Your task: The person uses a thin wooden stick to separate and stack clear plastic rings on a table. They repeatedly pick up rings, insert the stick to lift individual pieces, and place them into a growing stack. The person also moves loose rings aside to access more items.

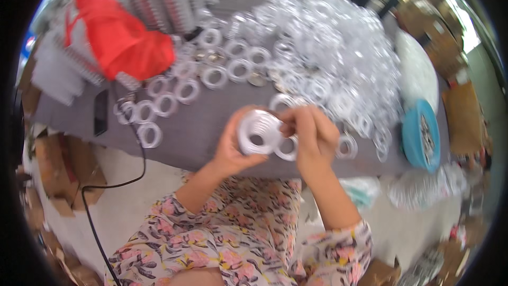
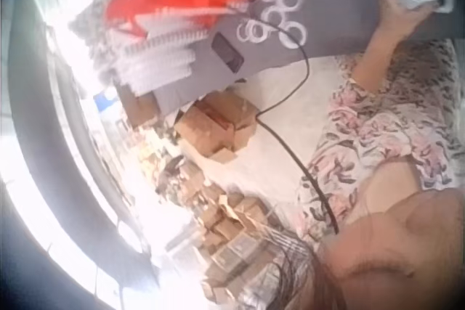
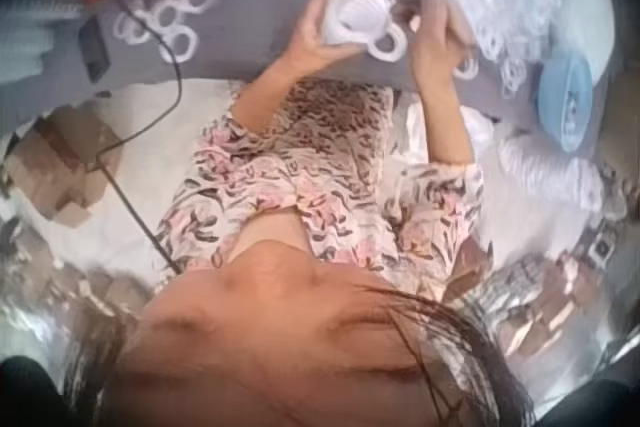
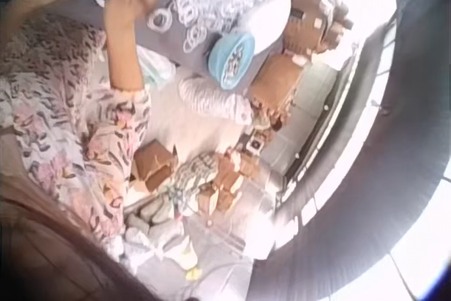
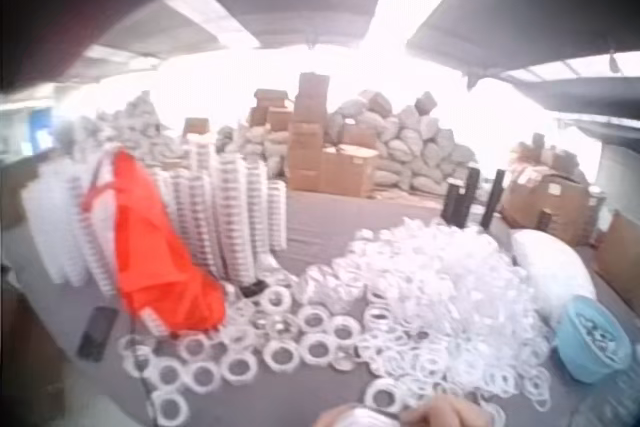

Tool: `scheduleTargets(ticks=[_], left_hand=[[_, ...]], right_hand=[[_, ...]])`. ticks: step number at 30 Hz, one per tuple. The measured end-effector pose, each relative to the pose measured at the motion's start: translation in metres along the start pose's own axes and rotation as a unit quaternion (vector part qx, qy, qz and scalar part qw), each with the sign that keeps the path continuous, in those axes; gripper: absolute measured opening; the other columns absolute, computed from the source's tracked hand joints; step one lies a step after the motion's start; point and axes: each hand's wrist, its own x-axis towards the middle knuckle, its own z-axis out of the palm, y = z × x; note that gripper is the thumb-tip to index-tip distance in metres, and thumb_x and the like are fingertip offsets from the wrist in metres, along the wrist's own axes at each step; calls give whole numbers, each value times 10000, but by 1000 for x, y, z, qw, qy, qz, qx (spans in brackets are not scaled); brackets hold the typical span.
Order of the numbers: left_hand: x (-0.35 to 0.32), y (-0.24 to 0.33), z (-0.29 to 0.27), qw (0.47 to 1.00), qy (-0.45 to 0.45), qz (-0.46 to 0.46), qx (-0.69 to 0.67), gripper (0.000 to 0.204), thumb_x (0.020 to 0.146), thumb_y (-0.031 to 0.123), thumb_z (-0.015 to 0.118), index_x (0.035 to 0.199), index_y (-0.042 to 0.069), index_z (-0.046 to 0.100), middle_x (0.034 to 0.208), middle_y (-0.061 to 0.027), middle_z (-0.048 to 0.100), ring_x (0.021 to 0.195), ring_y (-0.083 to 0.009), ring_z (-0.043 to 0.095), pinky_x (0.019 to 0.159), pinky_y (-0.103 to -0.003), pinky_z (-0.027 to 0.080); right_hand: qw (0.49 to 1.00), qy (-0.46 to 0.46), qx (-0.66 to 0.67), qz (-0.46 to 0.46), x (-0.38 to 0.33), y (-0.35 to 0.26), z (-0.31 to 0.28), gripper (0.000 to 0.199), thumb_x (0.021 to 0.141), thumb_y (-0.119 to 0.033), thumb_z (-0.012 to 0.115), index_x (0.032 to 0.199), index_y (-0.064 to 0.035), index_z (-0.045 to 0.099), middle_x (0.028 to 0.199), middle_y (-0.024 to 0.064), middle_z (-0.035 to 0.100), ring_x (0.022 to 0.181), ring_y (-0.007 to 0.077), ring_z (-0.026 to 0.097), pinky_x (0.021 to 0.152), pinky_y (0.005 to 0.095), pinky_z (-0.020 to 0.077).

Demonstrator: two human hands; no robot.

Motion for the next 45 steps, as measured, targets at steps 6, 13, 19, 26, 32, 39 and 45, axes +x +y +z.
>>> scheduleTargets(ticks=[6,13,19,26,32,39,45], left_hand=[[-30,-33,-12,927,44,36,370,921,597,263,803,1332,17,305,1256,-177,451,1151,-358,454,1048,-477,271],[-60,20,-73,980,63,4,191,794,592,103,779,1279,34,387,1183,-102,508,1088,-240,509,972,-362,379],[-72,22,-92,906,392,46,-151,765,661,-58,649,1351,55,338,1214,-75,478,1096,-176,490,946,-319,398],[-65,44,-132,928,372,-33,8,795,675,-19,714,1366,91,337,1250,-111,434,1130,-176,458,937,-296,397],[-57,24,-132,918,393,-44,-16,755,670,-57,669,1350,27,354,1287,-94,433,1127,-173,474,936,-291,413],[-21,36,-124,938,302,25,167,782,640,38,758,1322,-13,379,1216,-133,478,1081,-194,499,929,-309,411],[6,72,-94,906,196,26,374,801,607,114,795,1305,5,418,1198,-122,513,1095,-217,508,942,-328,398]], right_hand=[[901,-117,-285,-305,-21,28,27,253,761,-90,594,1003,-21,623,1042,143,613,1062,357,537,933,442,403],[999,31,-11,0,-37,39,30,271,891,-107,469,1095,37,575,1119,149,586,1074,246,542,919,353,406],[907,73,345,230,-51,79,122,355,943,-205,484,1228,6,496,1055,44,582,925,107,542,798,226,421],[964,-47,181,188,-40,112,141,354,927,-208,520,1164,54,550,1051,85,603,948,138,560,855,276,431],[909,-6,296,293,-41,118,137,347,921,-193,520,1183,35,536,1081,100,600,1009,168,558,871,298,446],[928,-33,194,316,-34,121,125,360,923,-207,495,1219,-2,504,1078,110,570,973,218,563,800,366,491],[972,32,-208,104,-45,103,112,326,897,-106,492,1206,-5,516,958,154,547,885,285,557,799,350,433]])
